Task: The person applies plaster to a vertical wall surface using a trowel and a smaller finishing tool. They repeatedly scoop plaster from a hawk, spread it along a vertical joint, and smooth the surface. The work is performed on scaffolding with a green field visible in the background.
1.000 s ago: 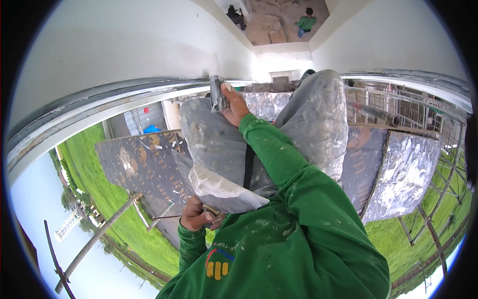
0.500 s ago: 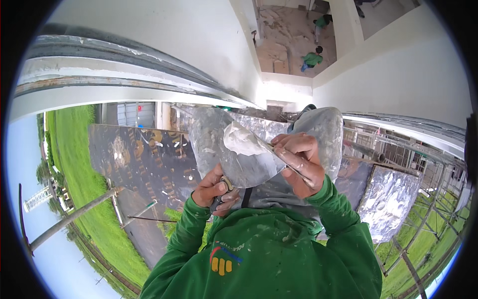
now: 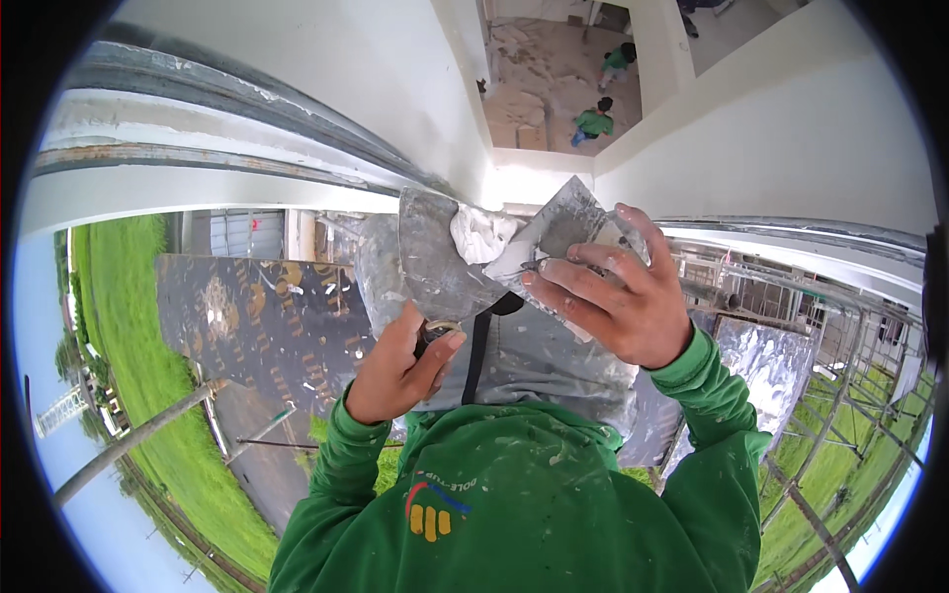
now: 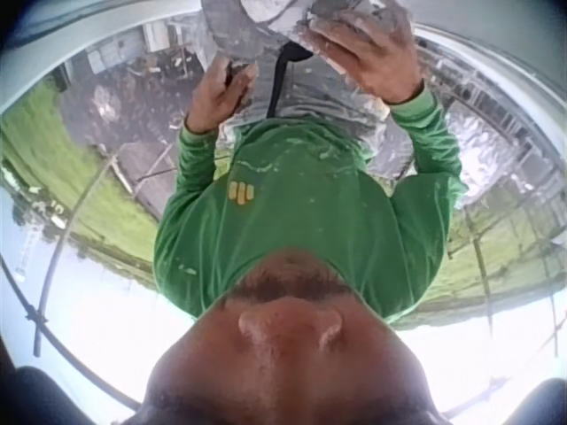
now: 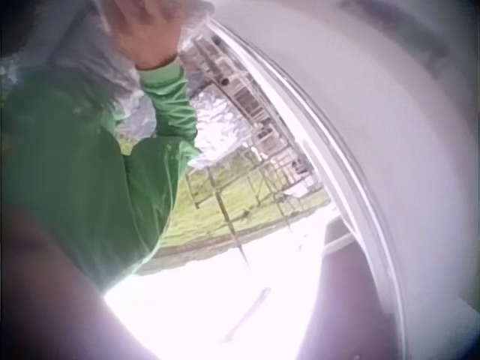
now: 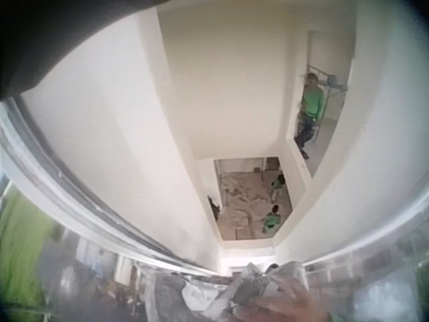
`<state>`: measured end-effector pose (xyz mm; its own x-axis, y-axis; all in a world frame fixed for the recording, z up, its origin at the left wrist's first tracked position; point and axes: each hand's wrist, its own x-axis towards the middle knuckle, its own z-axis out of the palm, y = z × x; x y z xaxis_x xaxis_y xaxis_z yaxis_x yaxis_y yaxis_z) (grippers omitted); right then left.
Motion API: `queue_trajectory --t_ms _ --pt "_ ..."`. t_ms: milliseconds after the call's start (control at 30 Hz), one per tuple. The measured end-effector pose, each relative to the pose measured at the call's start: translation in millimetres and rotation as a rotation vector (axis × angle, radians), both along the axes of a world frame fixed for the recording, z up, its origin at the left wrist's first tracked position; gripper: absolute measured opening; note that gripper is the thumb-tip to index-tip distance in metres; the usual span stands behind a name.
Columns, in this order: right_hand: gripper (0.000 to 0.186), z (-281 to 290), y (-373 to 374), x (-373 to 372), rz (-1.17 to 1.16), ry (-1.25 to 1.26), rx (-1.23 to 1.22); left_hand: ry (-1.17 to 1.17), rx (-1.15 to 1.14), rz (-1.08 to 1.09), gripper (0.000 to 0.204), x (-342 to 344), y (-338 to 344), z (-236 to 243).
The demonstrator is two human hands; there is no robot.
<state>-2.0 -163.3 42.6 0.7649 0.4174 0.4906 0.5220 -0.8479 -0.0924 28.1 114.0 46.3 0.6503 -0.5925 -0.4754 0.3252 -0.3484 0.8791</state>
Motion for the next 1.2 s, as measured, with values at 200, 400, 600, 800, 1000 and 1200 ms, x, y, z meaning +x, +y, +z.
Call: queue_trajectory --t_ms 200,400,600,800,1000,1200 --pt "0.029 -50 -6 26 -0.004 0.404 0.533 -0.036 -0.288 0.488 0.042 -5 37 2" --pt "0.043 -259 19 112 -0.483 1.229 1.803 0.050 -0.347 0.589 0.044 -44 66 -77" --pt "0.049 -339 57 163 -0.435 1.170 1.750 0.095 -0.289 0.694 0.035 -85 59 -135" --pt "0.034 -364 83 181 -0.469 1.044 1.613 0.127 -0.288 0.666 0.033 -82 53 -142" --pt "0.029 -305 91 189 -0.377 1.103 1.463 0.131 -0.315 0.653 0.030 -79 50 -143" --pt "0.026 -149 94 182 -0.227 1.131 1.503 0.139 -0.328 0.623 0.025 -78 50 -147"
